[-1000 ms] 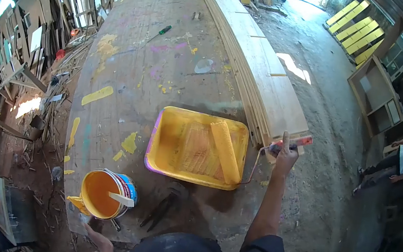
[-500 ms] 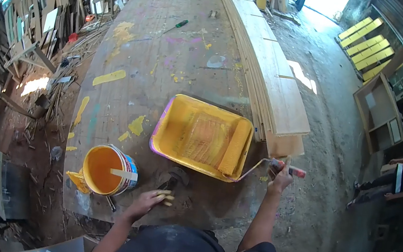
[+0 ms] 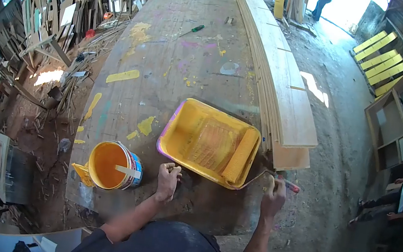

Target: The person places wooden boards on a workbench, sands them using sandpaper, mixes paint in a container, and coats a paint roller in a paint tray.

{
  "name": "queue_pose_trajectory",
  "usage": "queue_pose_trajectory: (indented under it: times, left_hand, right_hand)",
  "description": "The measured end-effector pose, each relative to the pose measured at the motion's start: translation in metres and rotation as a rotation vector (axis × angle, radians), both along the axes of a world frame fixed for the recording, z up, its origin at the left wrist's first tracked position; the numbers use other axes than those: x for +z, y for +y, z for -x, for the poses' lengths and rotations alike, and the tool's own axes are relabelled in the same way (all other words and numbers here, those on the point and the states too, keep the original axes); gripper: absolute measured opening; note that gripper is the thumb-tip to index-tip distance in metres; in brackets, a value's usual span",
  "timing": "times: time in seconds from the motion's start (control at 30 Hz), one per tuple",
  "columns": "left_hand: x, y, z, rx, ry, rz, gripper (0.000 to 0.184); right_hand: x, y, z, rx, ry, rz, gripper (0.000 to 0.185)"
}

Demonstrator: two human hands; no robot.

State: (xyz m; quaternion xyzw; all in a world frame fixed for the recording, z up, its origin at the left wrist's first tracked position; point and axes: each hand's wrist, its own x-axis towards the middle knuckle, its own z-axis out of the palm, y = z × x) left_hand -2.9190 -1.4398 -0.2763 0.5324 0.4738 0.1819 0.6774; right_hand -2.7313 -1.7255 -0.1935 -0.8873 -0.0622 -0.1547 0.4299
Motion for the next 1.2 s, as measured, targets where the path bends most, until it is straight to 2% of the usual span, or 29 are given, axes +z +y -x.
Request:
queue_pose_trajectory:
  times: [0.03, 0.07, 0.1, 0.13, 0.17, 0.2, 0.23, 0.27, 0.37, 0.47, 0.5, 0.53, 0.57, 0.63, 0.7, 0.73, 0.77, 0.8, 0.87, 0.93, 1.0, 1.03, 1.1, 1.13, 1.17, 1.2]
  left_hand:
    - [-0.014, -0.001, 0.002, -0.003, 0.011, -0.005, 0.061]
    - [-0.034, -0.004, 0.001, 0.059, 0.014, -0.067, 0.054]
    - [-0.045, -0.004, 0.001, 0.123, 0.012, -0.128, 0.046]
    - [-0.033, 0.002, 0.001, 0.009, -0.106, -0.090, 0.045]
    - [-0.021, 0.007, 0.002, 0.013, -0.103, -0.089, 0.045]
    - [-0.006, 0.012, 0.002, -0.078, -0.149, 0.007, 0.052]
    - [-0.001, 0.017, 0.001, -0.165, -0.197, 0.101, 0.058]
    - [0.001, 0.021, -0.001, -0.149, -0.201, 0.100, 0.058]
    - [0.000, 0.028, -0.006, -0.136, -0.255, 0.020, 0.063]
    - [0.012, 0.038, -0.018, -0.016, -0.501, -0.089, 0.066]
    - [0.011, 0.043, -0.015, -0.059, -0.532, -0.077, 0.074]
    - [0.001, 0.042, -0.015, -0.007, -0.486, -0.082, 0.074]
    - [-0.010, 0.041, -0.012, 0.049, -0.439, -0.087, 0.075]
    - [-0.003, 0.032, 0.010, -0.121, -0.243, -0.155, 0.073]
    - [-0.004, 0.019, 0.048, -0.305, -0.198, -0.081, 0.065]
    - [-0.001, 0.017, 0.070, -0.292, -0.187, -0.081, 0.065]
    - [0.001, 0.019, 0.095, -0.446, -0.126, -0.123, 0.060]
    - [0.005, 0.021, 0.118, -0.602, -0.067, -0.161, 0.055]
    - [0.017, 0.022, 0.160, -0.573, -0.055, -0.085, 0.053]
    - [0.034, 0.025, 0.195, -0.529, -0.042, -0.020, 0.051]
    - [0.047, 0.028, 0.222, -0.321, 0.005, 0.124, 0.054]
    - [0.045, 0.029, 0.235, -0.308, 0.002, 0.123, 0.054]
    - [0.037, 0.030, 0.258, -0.046, -0.142, 0.121, 0.058]
    - [0.050, 0.033, 0.263, 0.066, -0.155, 0.175, 0.056]
    - [0.053, 0.034, 0.264, 0.079, -0.162, 0.176, 0.056]
    - [0.054, 0.034, 0.263, 0.278, -0.304, 0.170, 0.055]
  right_hand:
    - [0.010, 0.016, -0.007, 0.108, -0.051, 0.114, 0.034]
    - [0.016, 0.029, -0.015, 0.218, -0.103, 0.230, 0.037]
    - [0.013, 0.041, -0.025, 0.219, -0.097, 0.228, 0.037]
    - [0.003, 0.054, -0.036, 0.287, -0.036, 0.308, 0.043]
    - [-0.007, 0.063, -0.042, 0.358, 0.025, 0.390, 0.048]
    - [-0.013, 0.068, -0.046, 0.366, 0.023, 0.392, 0.048]
    - [-0.018, 0.074, -0.051, 0.365, 0.217, 0.390, 0.056]
    - [-0.021, 0.079, -0.057, 0.363, 0.409, 0.388, 0.065]
    - [-0.036, 0.081, -0.059, 0.400, 0.440, 0.248, 0.072]
    - [-0.035, 0.087, -0.036, 0.455, 0.530, 0.169, 0.069]
    - [-0.031, 0.092, -0.029, 0.459, 0.572, 0.128, 0.069]
    - [-0.016, 0.098, -0.020, 0.444, 0.708, 0.150, 0.057]
    - [-0.010, 0.105, -0.007, 0.475, 0.716, 0.156, 0.057]
    - [-0.001, 0.116, 0.021, 0.428, 0.032, 0.432, 0.049]
    - [0.033, 0.133, 0.041, 0.560, 0.007, 0.333, 0.056]
    - [0.059, 0.149, 0.056, 0.847, 0.048, 0.233, 0.059]
    - [0.076, 0.168, 0.073, 1.122, 0.089, 0.128, 0.064]
    - [0.081, 0.186, 0.091, 1.229, 0.319, 0.006, 0.064]
    - [0.086, 0.220, 0.123, 1.403, 0.548, -0.093, 0.061]
    - [0.078, 0.257, 0.147, 1.505, 0.541, -0.067, 0.058]
    - [0.066, 0.291, 0.165, 1.652, 0.359, -0.233, 0.042]
    - [0.065, 0.307, 0.169, 1.666, 0.358, -0.230, 0.042]
    - [0.069, 0.340, 0.171, 1.820, 0.125, -0.051, 0.026]
    - [0.083, 0.353, 0.169, 1.821, 0.152, -0.050, 0.022]
    - [0.101, 0.364, 0.168, 1.822, 0.179, -0.046, 0.019]
    - [0.111, 0.371, 0.164, 1.794, 0.297, 0.004, 0.015]
